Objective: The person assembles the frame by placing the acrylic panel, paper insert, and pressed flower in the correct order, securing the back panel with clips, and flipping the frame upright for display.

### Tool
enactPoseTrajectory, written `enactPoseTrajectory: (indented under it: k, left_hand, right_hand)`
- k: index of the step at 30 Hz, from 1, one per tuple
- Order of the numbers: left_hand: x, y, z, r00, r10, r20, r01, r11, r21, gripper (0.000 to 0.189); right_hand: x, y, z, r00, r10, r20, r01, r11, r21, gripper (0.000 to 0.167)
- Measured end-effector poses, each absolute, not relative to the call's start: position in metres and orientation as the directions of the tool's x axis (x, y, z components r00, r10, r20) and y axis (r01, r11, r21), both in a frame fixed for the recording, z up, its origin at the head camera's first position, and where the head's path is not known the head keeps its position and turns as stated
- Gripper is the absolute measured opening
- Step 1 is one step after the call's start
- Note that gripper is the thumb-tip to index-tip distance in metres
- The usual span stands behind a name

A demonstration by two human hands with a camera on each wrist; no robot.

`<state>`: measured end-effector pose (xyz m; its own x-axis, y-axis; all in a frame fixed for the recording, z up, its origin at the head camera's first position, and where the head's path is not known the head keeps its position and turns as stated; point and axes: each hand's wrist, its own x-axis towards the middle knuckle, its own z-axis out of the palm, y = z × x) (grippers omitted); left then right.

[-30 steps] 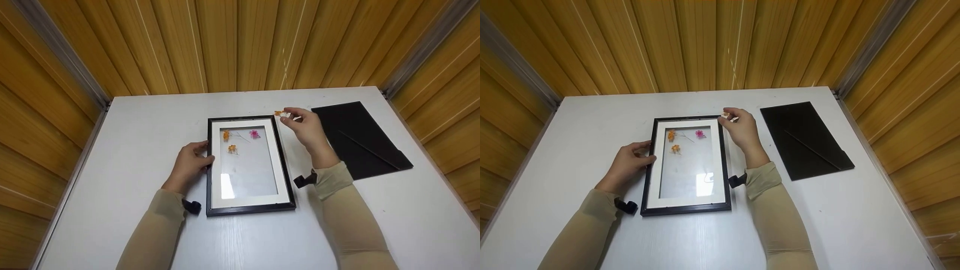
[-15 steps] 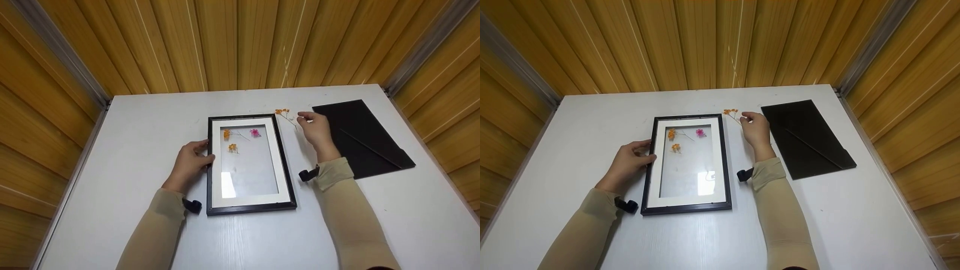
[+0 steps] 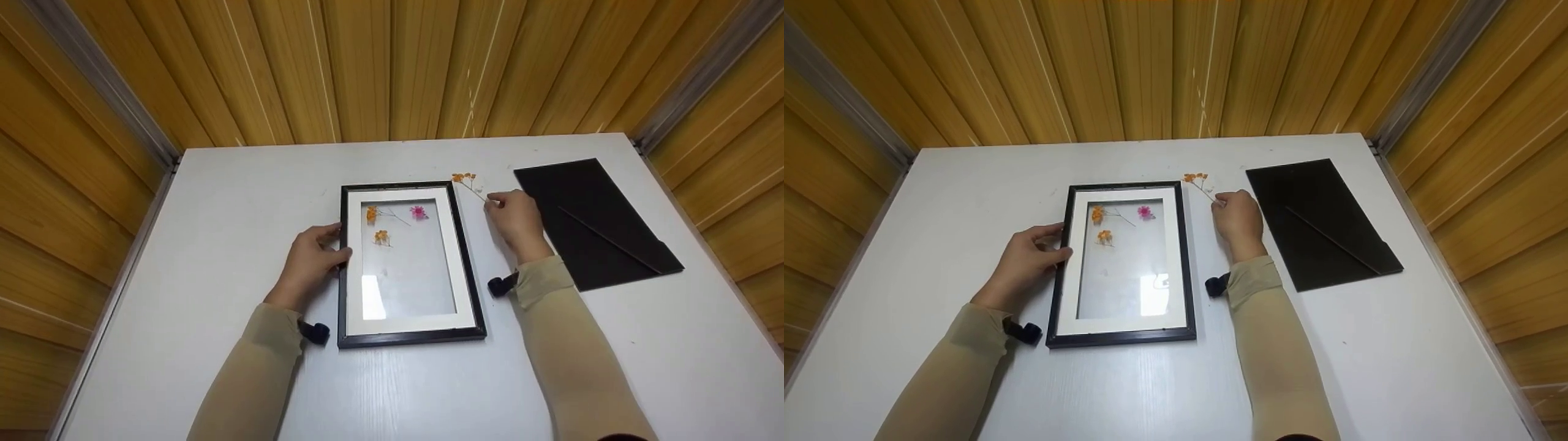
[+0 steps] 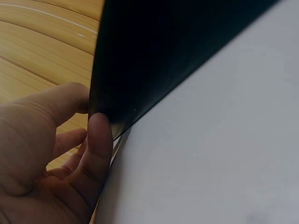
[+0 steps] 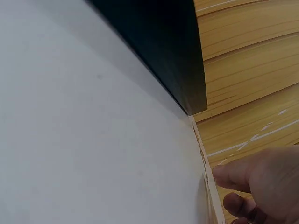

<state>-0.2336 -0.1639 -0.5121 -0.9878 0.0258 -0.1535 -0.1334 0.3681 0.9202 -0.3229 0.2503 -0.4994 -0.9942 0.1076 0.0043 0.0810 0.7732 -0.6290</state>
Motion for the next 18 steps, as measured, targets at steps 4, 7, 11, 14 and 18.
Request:
enactPoseTrajectory:
  k: [4,7,11,14,18]
  left_hand:
    - [-0.2333,-0.1633,-0.5098,-0.987,0.019,-0.157,-0.137,0.394,0.909,0.067]
    - [-0.2331,-0.1638,-0.5083,-0.988,0.015,-0.153,-0.134,0.402,0.906,0.067]
    - [-0.2336,-0.1647,-0.5096,-0.988,0.019,-0.151,-0.131,0.4,0.907,0.066]
    - [-0.234,-0.1647,-0.5106,-0.989,0.022,-0.149,-0.128,0.403,0.906,0.067]
    - [-0.2342,-0.164,-0.5102,-0.988,0.019,-0.15,-0.13,0.41,0.903,0.067]
  right_hand:
    - [-0.3237,0.2513,-0.501,-0.994,0.11,0.019,0.079,0.811,-0.579,0.034]
    - [-0.3235,0.2485,-0.4993,-0.993,0.113,0.04,0.072,0.825,-0.56,0.03]
    - [-0.3194,0.2439,-0.4959,-0.991,0.129,0.043,0.083,0.827,-0.557,0.028]
    - [-0.3178,0.2438,-0.4962,-0.99,0.131,0.045,0.087,0.843,-0.53,0.028]
    - [-0.3163,0.2446,-0.497,-0.99,0.125,0.061,0.077,0.859,-0.507,0.03]
